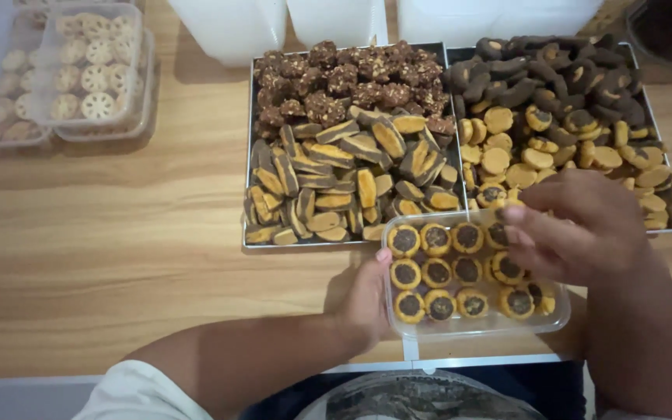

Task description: The person is manually picking up flower-shaped cookies from a large tray and arranging them into a plastic container for packaging.

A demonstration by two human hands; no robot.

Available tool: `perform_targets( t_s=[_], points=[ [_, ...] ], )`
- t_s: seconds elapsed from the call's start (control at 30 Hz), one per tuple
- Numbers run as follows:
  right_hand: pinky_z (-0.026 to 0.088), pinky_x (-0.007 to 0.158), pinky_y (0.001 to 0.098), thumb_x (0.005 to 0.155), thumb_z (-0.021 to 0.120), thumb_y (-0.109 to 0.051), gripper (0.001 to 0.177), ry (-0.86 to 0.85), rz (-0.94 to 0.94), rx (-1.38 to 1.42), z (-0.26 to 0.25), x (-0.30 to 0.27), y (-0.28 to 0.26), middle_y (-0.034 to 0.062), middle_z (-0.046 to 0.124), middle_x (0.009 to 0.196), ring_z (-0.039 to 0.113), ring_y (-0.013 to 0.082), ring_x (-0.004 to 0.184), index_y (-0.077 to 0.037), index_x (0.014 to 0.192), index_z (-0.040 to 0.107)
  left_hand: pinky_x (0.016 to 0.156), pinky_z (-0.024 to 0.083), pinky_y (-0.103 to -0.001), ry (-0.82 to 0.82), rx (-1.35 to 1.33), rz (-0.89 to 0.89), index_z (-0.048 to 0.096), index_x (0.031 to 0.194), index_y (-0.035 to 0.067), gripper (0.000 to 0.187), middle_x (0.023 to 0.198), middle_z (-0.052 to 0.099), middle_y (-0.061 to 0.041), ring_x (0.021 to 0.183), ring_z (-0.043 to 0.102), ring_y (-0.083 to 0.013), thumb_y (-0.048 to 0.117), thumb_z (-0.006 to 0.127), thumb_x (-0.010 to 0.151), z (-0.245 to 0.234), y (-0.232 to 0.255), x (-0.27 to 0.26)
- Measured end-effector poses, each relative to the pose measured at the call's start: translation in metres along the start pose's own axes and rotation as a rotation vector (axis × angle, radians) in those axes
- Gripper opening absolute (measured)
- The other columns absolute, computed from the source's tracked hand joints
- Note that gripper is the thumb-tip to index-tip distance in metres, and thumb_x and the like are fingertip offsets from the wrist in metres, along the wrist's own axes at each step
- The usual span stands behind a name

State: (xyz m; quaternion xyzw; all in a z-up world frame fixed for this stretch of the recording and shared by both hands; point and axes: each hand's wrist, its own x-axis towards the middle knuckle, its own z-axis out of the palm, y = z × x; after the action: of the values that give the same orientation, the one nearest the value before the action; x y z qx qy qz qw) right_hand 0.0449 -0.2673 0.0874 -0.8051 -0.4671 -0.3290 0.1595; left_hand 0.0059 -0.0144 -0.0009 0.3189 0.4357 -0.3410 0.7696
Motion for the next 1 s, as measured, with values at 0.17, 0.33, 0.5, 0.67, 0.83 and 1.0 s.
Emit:
perform_targets(
  t_s=[0.17, 0.33, 0.5, 0.67, 0.83, 1.0],
  points=[
    [0.036, 0.047, 0.0199, 0.095, 0.068, -0.005, 0.027, -0.06, 0.125, 0.318, -0.004, 0.011, -0.004, 0.0119, 0.061, 0.09, 0.051, 0.0121, 0.063, -0.014, 0.12, 0.069, 0.094, 0.055, -0.061, -0.082, 0.04, -0.018, 0.061, 0.131, 0.008, 0.046, 0.126, 0.071, -0.023, 0.115, 0.067, -0.0409, 0.036, 0.058, 0.094, -0.005, 0.0, 0.004],
    [0.059, 0.073, 0.025, 0.092, 0.072, -0.009, 0.037, -0.276, 0.262, 0.723, -0.008, 0.023, -0.006, 0.0014, 0.075, 0.097, 0.072, 0.0136, 0.085, -0.018, 0.127, 0.067, 0.099, 0.053, -0.059, -0.191, 0.085, -0.045, 0.057, 0.14, 0.009, 0.055, 0.135, 0.067, -0.024, 0.124, 0.063, -0.0406, 0.042, 0.049, 0.097, -0.009, 0.0, 0.008],
    [0.061, 0.072, 0.0309, 0.084, 0.079, -0.015, 0.024, -0.37, 0.243, 0.509, -0.006, 0.037, -0.021, 0.0062, 0.075, 0.097, 0.073, 0.0203, 0.085, -0.01, 0.106, 0.072, 0.091, 0.056, -0.057, -0.014, 0.047, 0.012, 0.062, 0.128, 0.001, 0.047, 0.125, 0.071, -0.024, 0.111, 0.067, -0.041, 0.031, 0.059, 0.093, 0.01, 0.01, -0.023],
    [0.053, 0.07, 0.0391, 0.093, 0.071, -0.018, 0.018, -0.352, 0.113, 0.274, -0.006, 0.048, -0.047, 0.0129, 0.07, 0.099, 0.067, 0.0288, 0.084, -0.006, 0.106, 0.071, 0.083, 0.064, -0.044, 0.114, 0.232, 0.085, 0.07, 0.116, -0.002, 0.04, 0.111, 0.077, -0.022, 0.099, 0.075, -0.037, 0.03, 0.066, 0.093, -0.002, 0.007, -0.012],
    [0.047, 0.065, 0.0369, 0.101, 0.057, -0.019, 0.026, -0.48, 0.103, 0.478, -0.007, 0.053, -0.066, 0.0078, 0.067, 0.106, 0.062, 0.0237, 0.08, -0.011, 0.123, 0.068, 0.105, 0.051, -0.047, -0.589, 0.103, -0.081, 0.054, 0.147, 0.01, 0.065, 0.139, 0.063, -0.02, 0.127, 0.06, -0.0343, 0.054, 0.04, 0.101, -0.026, -0.012, 0.038],
    [0.049, 0.063, 0.0393, 0.104, 0.049, -0.014, 0.026, -0.521, 0.093, 0.544, 0.004, 0.06, -0.079, 0.0146, 0.067, 0.115, 0.063, 0.0288, 0.082, -0.006, 0.124, 0.065, 0.101, 0.052, -0.042, -0.637, 0.199, 0.098, 0.061, 0.139, 0.004, 0.064, 0.129, 0.068, -0.017, 0.118, 0.064, -0.0291, 0.051, 0.039, 0.101, -0.024, -0.01, 0.023]
  ],
)
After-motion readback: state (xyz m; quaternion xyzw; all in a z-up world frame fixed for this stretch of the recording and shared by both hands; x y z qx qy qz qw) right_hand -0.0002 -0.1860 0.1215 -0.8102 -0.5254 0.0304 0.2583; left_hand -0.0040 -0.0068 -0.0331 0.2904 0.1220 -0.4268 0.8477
